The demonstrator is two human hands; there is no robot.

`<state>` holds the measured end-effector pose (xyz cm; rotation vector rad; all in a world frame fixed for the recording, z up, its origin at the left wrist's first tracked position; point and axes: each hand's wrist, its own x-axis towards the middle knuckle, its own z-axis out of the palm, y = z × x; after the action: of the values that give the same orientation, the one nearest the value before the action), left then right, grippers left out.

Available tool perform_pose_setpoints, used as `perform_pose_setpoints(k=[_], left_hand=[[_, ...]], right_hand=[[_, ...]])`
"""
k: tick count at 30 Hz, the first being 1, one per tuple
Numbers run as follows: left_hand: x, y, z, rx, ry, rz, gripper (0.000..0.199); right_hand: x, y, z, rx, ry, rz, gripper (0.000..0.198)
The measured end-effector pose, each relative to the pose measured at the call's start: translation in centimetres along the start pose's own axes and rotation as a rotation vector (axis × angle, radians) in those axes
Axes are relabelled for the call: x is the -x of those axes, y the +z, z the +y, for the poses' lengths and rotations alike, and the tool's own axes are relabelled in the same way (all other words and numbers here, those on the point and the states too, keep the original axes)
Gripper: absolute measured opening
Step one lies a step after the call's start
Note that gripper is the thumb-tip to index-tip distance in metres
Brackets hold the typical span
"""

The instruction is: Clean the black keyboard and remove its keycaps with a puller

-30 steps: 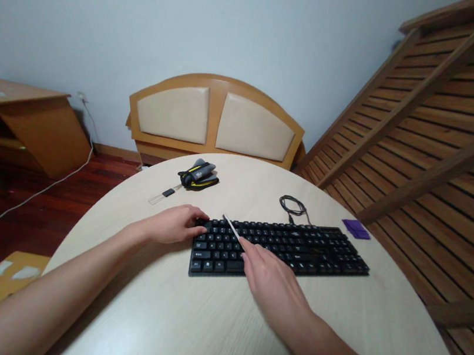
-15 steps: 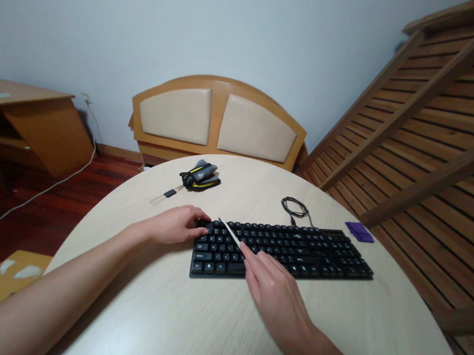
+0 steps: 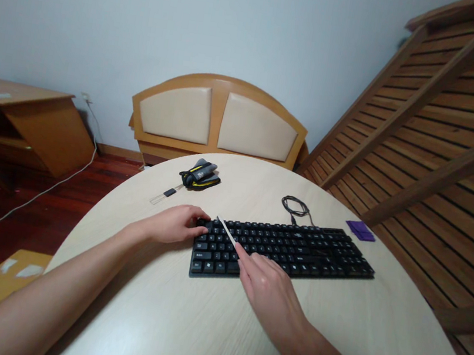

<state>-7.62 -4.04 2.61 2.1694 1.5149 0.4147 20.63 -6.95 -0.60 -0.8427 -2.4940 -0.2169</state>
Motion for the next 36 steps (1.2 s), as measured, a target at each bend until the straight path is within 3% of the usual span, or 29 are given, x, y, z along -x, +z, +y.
perform_pose_setpoints(k=[12,17,36], left_hand=[[-0.1,0.1,-0.2,-0.015,0.002,0.009,0.044],[0.0,0.0,0.0,-0.007,0.004,0.006,0.043],[0.0,0.0,0.0,0.008,-0.026,-0.008,0.043]], right_hand=[[0.7,-0.3,-1.0,0.074,-0.017,-0.054,0.039],[1.3,-1.4,-2.2,0.102,-0.052,-0.040,0.039],[2.3,-3.6,-2.3,0.121,0.036,-0.079,0.039]])
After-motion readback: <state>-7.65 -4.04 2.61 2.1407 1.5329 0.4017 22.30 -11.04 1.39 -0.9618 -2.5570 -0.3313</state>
